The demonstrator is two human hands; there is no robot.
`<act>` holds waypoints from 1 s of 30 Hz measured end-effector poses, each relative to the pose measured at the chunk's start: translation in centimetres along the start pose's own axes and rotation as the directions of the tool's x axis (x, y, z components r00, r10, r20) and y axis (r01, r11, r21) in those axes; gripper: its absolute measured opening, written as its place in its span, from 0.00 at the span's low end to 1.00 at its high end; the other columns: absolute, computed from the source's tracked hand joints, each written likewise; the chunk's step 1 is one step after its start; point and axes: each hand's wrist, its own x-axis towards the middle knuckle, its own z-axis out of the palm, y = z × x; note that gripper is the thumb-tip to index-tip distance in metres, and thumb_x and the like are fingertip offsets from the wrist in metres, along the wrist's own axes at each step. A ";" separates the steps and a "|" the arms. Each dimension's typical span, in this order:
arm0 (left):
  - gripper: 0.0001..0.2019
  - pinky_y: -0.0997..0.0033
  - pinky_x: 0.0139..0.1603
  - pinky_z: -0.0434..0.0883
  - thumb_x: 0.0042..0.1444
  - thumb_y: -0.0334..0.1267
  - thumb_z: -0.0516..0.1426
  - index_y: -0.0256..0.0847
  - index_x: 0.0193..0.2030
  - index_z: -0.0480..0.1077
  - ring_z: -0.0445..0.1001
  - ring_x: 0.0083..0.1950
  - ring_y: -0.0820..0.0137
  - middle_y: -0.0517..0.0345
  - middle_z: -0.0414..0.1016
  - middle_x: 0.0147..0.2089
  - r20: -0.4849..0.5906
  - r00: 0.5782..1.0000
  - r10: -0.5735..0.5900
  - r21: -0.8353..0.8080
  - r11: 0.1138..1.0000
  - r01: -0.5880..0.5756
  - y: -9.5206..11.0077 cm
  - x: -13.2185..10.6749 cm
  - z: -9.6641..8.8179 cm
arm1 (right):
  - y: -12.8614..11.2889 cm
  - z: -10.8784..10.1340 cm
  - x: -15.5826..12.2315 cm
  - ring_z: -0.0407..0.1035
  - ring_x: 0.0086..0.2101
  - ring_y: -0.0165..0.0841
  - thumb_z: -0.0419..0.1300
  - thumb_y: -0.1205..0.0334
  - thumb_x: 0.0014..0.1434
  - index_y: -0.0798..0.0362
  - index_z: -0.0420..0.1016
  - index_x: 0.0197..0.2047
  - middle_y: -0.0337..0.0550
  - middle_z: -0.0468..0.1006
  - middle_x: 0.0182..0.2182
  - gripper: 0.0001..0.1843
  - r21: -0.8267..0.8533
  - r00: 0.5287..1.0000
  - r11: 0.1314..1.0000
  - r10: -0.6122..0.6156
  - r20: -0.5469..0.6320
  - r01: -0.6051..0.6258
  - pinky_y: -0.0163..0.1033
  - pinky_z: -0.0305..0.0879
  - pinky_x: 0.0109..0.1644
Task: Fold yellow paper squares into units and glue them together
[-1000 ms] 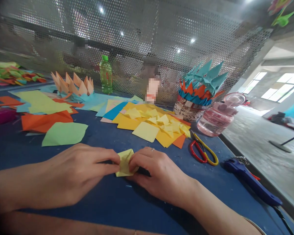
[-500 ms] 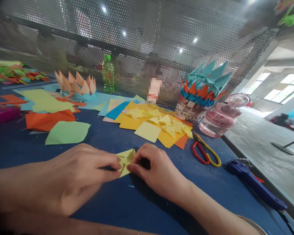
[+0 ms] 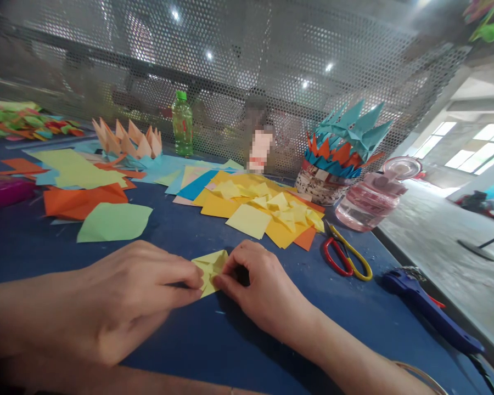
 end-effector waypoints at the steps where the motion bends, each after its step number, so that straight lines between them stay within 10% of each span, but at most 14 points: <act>1: 0.17 0.72 0.35 0.72 0.52 0.27 0.52 0.43 0.44 0.76 0.76 0.33 0.67 0.55 0.77 0.36 0.007 1.000 0.002 -0.006 1.000 -0.002 0.0 0.0 0.0 | 0.0 0.0 0.0 0.66 0.33 0.29 0.65 0.67 0.57 0.52 0.71 0.29 0.36 0.73 0.31 0.08 -0.001 1.000 1.000 -0.002 0.001 0.002 0.35 0.61 0.37; 30: 0.15 0.67 0.31 0.65 0.55 0.26 0.49 0.41 0.43 0.74 0.74 0.42 0.65 0.53 0.75 0.44 0.040 0.999 0.031 0.010 0.999 -0.031 -0.3 0.3 0.6 | 0.2 0.3 0.1 0.66 0.32 0.28 0.64 0.70 0.57 0.53 0.69 0.29 0.36 0.72 0.31 0.08 -0.025 0.999 0.999 -0.044 -0.020 0.044 0.34 0.61 0.36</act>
